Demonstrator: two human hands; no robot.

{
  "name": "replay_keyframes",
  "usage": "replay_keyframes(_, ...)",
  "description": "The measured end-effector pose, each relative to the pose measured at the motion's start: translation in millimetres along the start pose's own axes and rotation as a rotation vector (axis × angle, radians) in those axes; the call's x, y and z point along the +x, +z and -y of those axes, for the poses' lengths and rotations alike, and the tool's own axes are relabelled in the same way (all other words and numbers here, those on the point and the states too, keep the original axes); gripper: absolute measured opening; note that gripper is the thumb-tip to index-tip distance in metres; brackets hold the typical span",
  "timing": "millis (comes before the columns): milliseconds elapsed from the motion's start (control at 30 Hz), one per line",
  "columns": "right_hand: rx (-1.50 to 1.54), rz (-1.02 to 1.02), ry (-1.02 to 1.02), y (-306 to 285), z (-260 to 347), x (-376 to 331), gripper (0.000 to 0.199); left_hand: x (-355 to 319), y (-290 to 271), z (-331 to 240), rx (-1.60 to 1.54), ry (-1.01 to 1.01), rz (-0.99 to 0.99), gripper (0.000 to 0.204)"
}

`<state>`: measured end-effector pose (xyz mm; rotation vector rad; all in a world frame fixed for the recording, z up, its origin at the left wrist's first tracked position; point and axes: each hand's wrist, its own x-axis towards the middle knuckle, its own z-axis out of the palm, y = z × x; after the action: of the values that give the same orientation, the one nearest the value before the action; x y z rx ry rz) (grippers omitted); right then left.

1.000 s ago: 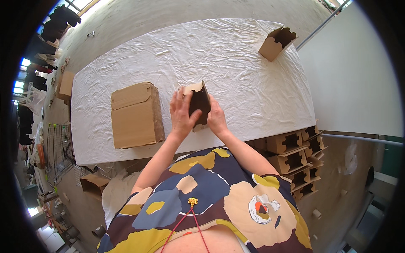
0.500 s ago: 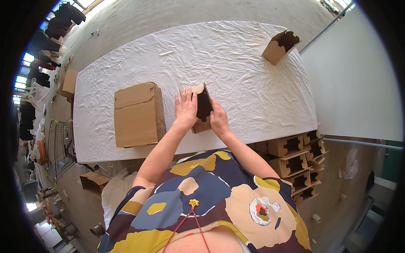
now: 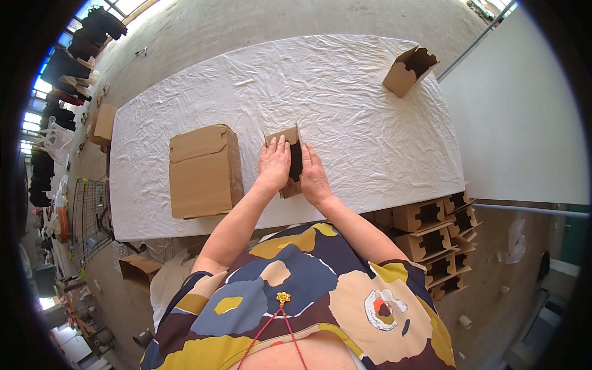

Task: The person folds cardboard components into three-dimensional boxes and stacks them together.

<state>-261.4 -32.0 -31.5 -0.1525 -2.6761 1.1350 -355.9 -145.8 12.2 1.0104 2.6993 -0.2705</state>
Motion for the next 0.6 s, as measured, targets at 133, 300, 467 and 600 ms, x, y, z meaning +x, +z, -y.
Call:
replay_keyframes(133,0.164,-0.036,0.06,0.0,-3.0,3.1,0.067,-0.7,-3.2,0.3,-0.01,0.014,-0.011,0.078)
replay_keyframes(300,0.262,0.015,0.21,-13.8,-13.4,34.0,0.056,0.7,7.6,1.3,-0.024,0.006,-0.067,0.076)
replay_keyframes(467,0.116,-0.017,0.182,10.0,-13.9,41.6,0.061,1.5,1.9,-2.7,-0.025,-0.007,-0.064,0.08)
replay_keyframes(600,-0.135,0.041,0.148,33.9,-7.0,34.9,0.069,5.3,21.3,-2.0,-0.082,-0.029,-0.226,0.077)
